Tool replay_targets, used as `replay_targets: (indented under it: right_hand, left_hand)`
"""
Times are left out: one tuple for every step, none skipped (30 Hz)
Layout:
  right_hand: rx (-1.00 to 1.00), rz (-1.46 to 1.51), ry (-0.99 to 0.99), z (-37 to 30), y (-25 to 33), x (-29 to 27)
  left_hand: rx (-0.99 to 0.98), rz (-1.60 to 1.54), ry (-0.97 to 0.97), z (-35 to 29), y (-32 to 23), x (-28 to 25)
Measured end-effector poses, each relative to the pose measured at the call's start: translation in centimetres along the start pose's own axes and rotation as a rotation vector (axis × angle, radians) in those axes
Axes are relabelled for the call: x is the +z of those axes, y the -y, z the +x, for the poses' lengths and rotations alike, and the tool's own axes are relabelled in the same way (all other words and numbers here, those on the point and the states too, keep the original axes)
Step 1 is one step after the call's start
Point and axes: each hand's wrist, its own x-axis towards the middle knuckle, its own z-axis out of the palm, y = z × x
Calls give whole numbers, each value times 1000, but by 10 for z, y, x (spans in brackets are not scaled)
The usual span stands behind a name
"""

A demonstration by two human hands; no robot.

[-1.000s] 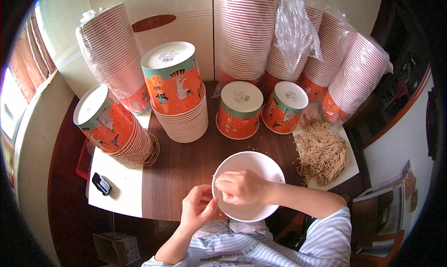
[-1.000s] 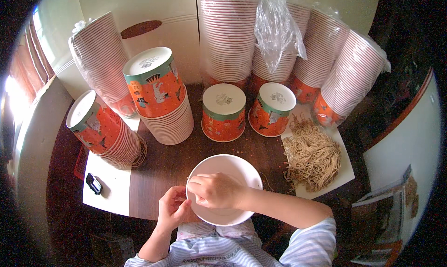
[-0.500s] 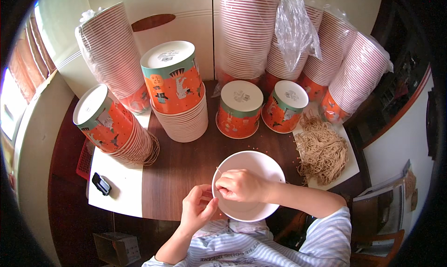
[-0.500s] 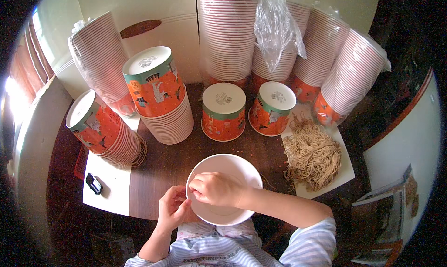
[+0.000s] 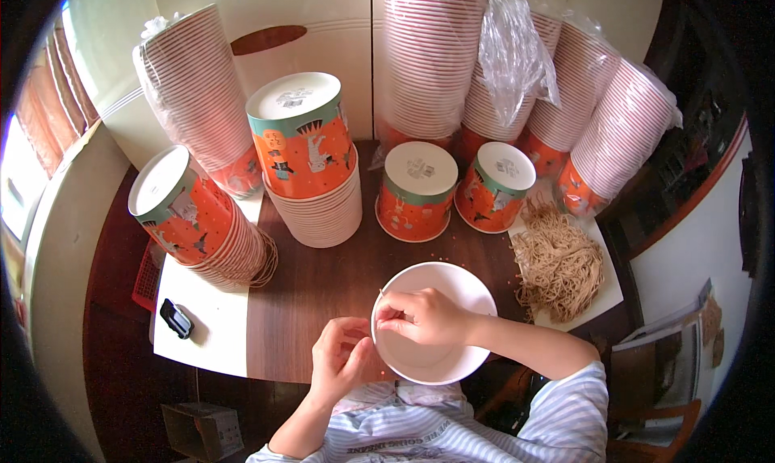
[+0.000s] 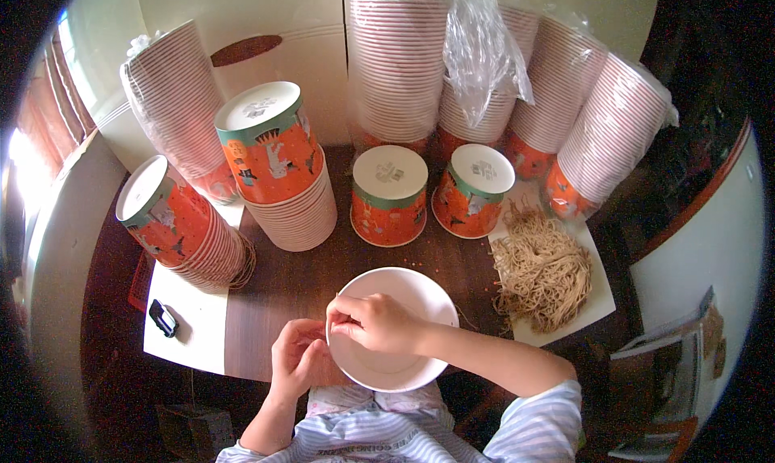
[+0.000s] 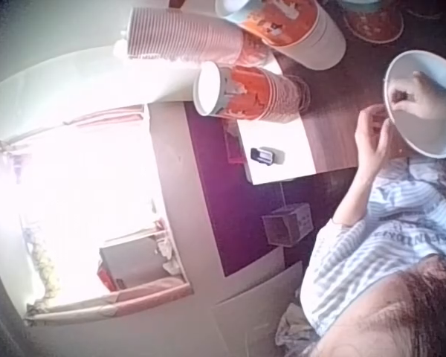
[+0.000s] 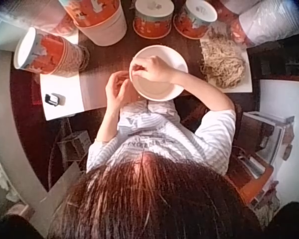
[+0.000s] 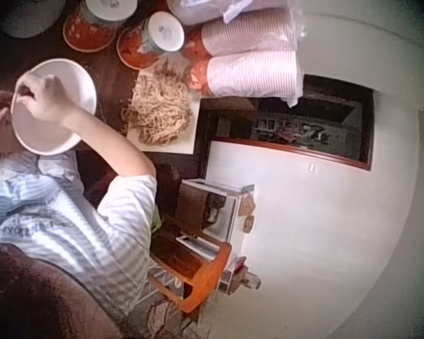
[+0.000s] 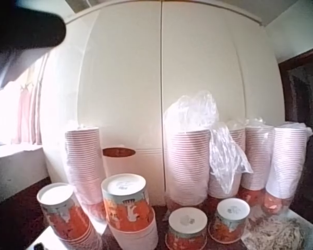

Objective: Assembling paper buckets by threading and knotting string handles through pre-punched holes.

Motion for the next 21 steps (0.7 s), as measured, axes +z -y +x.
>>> replay_targets:
  right_hand:
    - [-4, 0, 2, 0, 1, 0]
    - [-21, 1, -10, 0, 2, 0]
    - [-35, 3, -24, 0, 2, 0]
    - [-37, 4, -23, 0, 2, 0]
    - [-48, 14, -25, 1, 3, 0]
    - [-60, 23, -28, 1, 4, 0]
    - [-63, 21, -28, 2, 5, 0]
    - [-119, 12, -58, 2, 6, 0]
    - [-177, 8, -84, 2, 6, 1]
    - [-180, 9, -82, 3, 6, 2]
    - [-219, -19, -92, 3, 5, 2]
    - [-255, -49, -103, 3, 5, 3]
    - [-255, -49, -103, 3, 5, 3]
    - [-270, -52, -105, 3, 5, 3]
    - [-285, -53, -105, 4, 5, 3]
    - [-287, -54, -103, 4, 5, 3]
    - [-304, -73, -104, 4, 5, 3]
    - [-320, -94, -106, 4, 5, 3]
    - [-321, -95, -105, 4, 4, 3]
    - [-358, -143, -113, 3, 4, 3]
    - [-395, -193, -122, 2, 3, 2]
  left_hand:
    - [62, 19, -34, 2, -4, 0]
    - [64, 20, -39, 4, -10, -1]
    - [110, 103, -20, 7, -16, -2]
    - [155, 185, -1, 9, -21, -3]
    - [156, 186, -3, 10, -24, -4]
    - [106, 181, 29, 10, -26, -4]
    - [56, 176, 61, 11, -28, -4]
    - [59, 176, 60, 13, -27, -4]
    - [97, 149, 51, 14, -24, -6]
    - [135, 122, 42, 15, -21, -7]
    - [135, 124, 39, 15, -17, -10]
    - [60, 88, 71, 14, -12, -13]
    - [-15, 51, 104, 13, -11, -15]
    - [-15, 50, 104, 12, -13, -14]
    - [-141, -121, 121, 12, -19, -12]
    - [-267, -293, 137, 13, -22, -11]
    - [-266, -294, 135, 14, -22, -11]
    - [-329, -347, 178, 15, -22, -12]
    - [-392, -400, 221, 16, -22, -13]
    - [-391, -401, 220, 19, -25, -18]
    - [-565, -599, 363, 22, -32, -25]
